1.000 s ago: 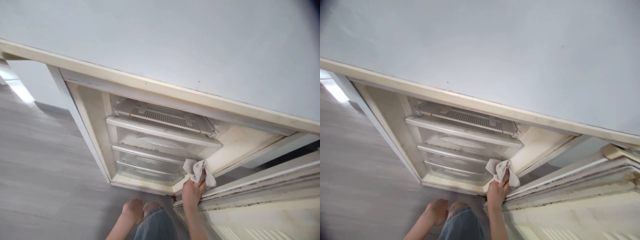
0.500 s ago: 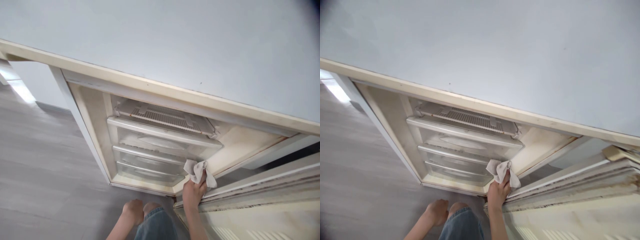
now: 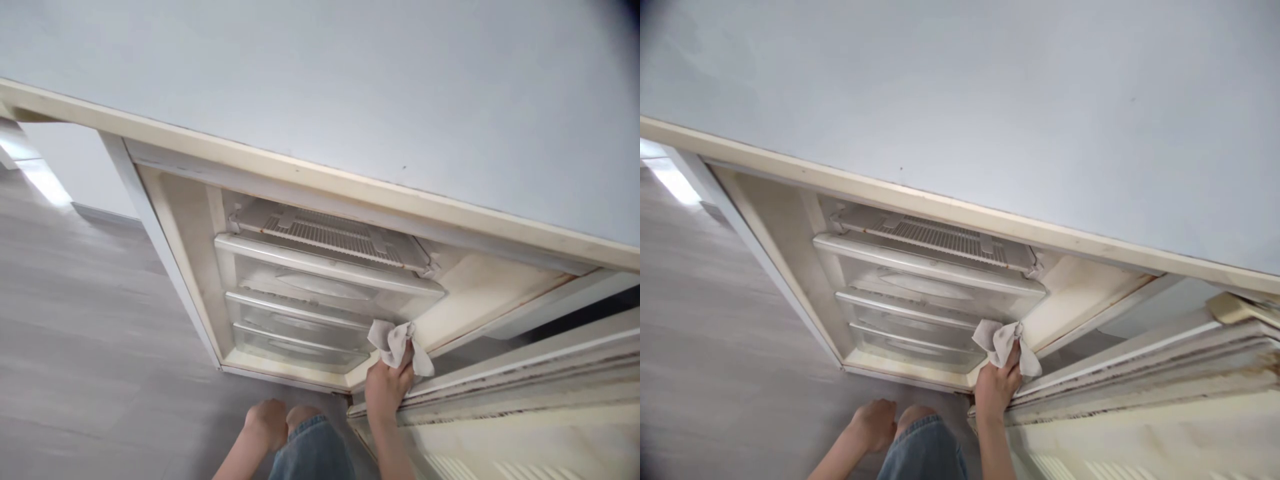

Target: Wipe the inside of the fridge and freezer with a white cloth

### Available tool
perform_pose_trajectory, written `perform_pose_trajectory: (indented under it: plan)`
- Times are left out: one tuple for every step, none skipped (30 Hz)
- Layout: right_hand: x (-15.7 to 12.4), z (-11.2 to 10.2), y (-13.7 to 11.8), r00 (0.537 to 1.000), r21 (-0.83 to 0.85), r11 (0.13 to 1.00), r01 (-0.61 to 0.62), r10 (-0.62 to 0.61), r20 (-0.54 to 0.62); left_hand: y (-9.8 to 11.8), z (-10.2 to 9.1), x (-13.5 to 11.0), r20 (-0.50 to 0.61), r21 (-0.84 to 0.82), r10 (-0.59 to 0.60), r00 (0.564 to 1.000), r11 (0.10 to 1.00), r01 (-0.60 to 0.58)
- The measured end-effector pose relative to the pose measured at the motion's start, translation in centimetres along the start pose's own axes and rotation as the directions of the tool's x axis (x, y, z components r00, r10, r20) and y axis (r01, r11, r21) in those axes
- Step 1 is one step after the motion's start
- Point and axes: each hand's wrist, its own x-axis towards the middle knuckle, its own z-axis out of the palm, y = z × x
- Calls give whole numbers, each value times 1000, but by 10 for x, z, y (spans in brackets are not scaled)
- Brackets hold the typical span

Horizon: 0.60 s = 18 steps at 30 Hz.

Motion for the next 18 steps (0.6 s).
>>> perform_pose_trajectory:
  plan:
    - [0,0,0,1000,-10,1000,2,-2,3,0,0,0,-3,0,1,1000,1000,-1]
    - [-1,1,0,1000,-22,1000,6,-6,5,0,0,-1,-4,0,2,1000,1000,-2]
    - [-1,1,0,1000,-36,999,11,-11,6,0,0,-1,-4,0,4,1000,1000,-4]
    - [-1,0,0,1000,-47,999,14,-14,7,0,0,-1,-4,-1,5,1000,1000,-5]
    - [-1,0,0,1000,-54,998,17,-17,10,0,0,0,-3,-1,7,1000,1000,-7]
    - [-2,0,0,1000,-55,998,19,-18,15,0,0,0,-3,-1,7,1000,1000,-7]
    - [-1,-1,0,1000,-54,998,20,-19,19,-1,1,1,-4,-1,8,1000,1000,-8]
    - [-1,-1,0,1000,-52,998,22,-21,20,-1,2,1,-7,-1,9,1000,1000,-9]
    - [-1,-2,0,999,-54,998,29,-28,18,-2,2,2,-9,-2,10,1000,1000,-10]
    - [-1,-2,0,999,-59,997,40,-39,12,-2,3,2,-10,-4,11,1000,1000,-11]
    - [-1,-1,0,999,-67,997,50,-50,2,-2,3,3,-10,-5,10,1000,1000,-10]
    - [-1,-1,0,998,-78,995,55,-56,-10,-2,4,3,-10,-7,9,1000,1000,-9]
    - [-1,-1,0,998,-89,994,58,-60,-23,-2,4,4,-10,-9,7,1000,1000,-7]
    - [-1,0,0,997,-100,993,61,-65,-35,-2,4,4,-10,-11,5,1000,1000,-5]
    - [-2,0,-1,997,-112,992,64,-70,-45,-2,4,4,-12,-12,5,1000,1000,-5]
    - [-2,1,-1,996,-124,990,66,-73,-55,-2,4,4,-15,-14,6,1000,1000,-7]
    - [-3,1,-1,995,-134,989,69,-77,-60,-2,4,4,-19,-15,10,1000,1000,-10]
    - [-4,1,-1,995,-141,988,70,-80,-63,-2,4,4,-24,-16,15,1000,1000,-15]
